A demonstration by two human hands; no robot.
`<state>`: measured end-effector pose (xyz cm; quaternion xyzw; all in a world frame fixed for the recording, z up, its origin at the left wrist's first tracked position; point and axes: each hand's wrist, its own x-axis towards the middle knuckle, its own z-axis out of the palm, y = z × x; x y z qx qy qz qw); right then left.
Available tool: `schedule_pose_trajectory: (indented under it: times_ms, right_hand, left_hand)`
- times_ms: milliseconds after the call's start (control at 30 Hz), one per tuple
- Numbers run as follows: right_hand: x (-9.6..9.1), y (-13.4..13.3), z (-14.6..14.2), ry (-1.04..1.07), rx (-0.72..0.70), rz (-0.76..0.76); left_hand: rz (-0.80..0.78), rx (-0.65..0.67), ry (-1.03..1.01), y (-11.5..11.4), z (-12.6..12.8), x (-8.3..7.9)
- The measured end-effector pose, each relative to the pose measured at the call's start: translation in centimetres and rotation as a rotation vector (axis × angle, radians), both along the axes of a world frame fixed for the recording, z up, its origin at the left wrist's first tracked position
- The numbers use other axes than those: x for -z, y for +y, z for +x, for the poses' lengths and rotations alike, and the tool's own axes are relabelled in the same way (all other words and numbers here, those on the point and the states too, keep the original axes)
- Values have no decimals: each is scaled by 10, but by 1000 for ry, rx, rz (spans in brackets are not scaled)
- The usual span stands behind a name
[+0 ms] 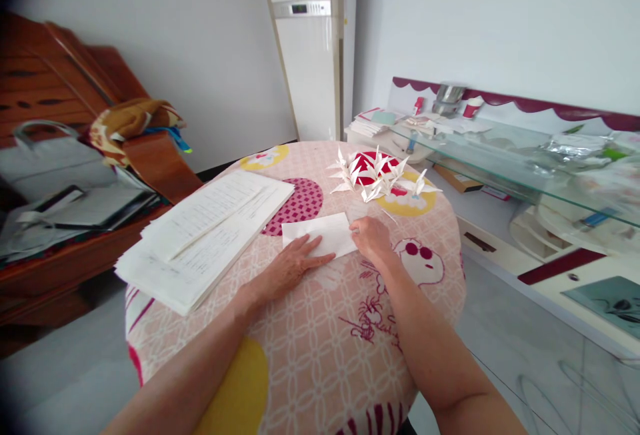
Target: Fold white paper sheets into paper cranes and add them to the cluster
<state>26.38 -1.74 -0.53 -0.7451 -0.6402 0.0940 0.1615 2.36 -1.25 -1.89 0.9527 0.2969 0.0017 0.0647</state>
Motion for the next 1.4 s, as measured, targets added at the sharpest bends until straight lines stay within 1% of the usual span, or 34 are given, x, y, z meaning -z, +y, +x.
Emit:
schedule_pose_trajectory:
  times_ms: [67, 133, 200, 233, 300, 400, 467, 633, 800, 933, 1067, 1200, 1400]
  right_hand:
    - [-4, -3, -7, 21, 8, 74]
    - [-5, -6, -15, 116, -77, 101]
    - [-4, -8, -24, 220, -189, 48]
    - [-3, -9, -27, 252, -214, 11]
    - [-1, -9, -30, 292, -232, -70]
    - [0, -9, -30, 323, -221, -174]
    - [-1, -9, -28, 318, -238, -193]
    - [-1, -9, -27, 262, -287, -155]
    - [-7, -12, -23, 241, -291, -198]
    - [-10, -14, -14, 249, -260, -223]
    - [-9, -13, -5, 269, -212, -249]
    - [-7, -11, 4, 296, -157, -307]
    - [-7, -8, 15, 265, -112, -351]
  left_hand:
    - [21, 1, 27, -1, 1, -1]
    - [37, 2, 42, -1, 1, 1]
    - [47, 4, 39, 0, 1, 4]
    - [49, 4, 31, 0, 1, 5]
    - [40, 1, 0, 2, 0, 7]
    - [-6, 10, -68, 3, -2, 6]
    - [-49, 22, -102, 4, -4, 4]
    - [-126, 41, -188, 5, -13, 1]
    - [-180, 50, -316, 6, -27, 2]
    - [-213, 73, -311, 11, -38, 2]
    - [-240, 70, -296, 16, -48, -1]
    - [-284, 77, -317, 20, -56, -4]
    - [-369, -62, -362, 18, -64, -11]
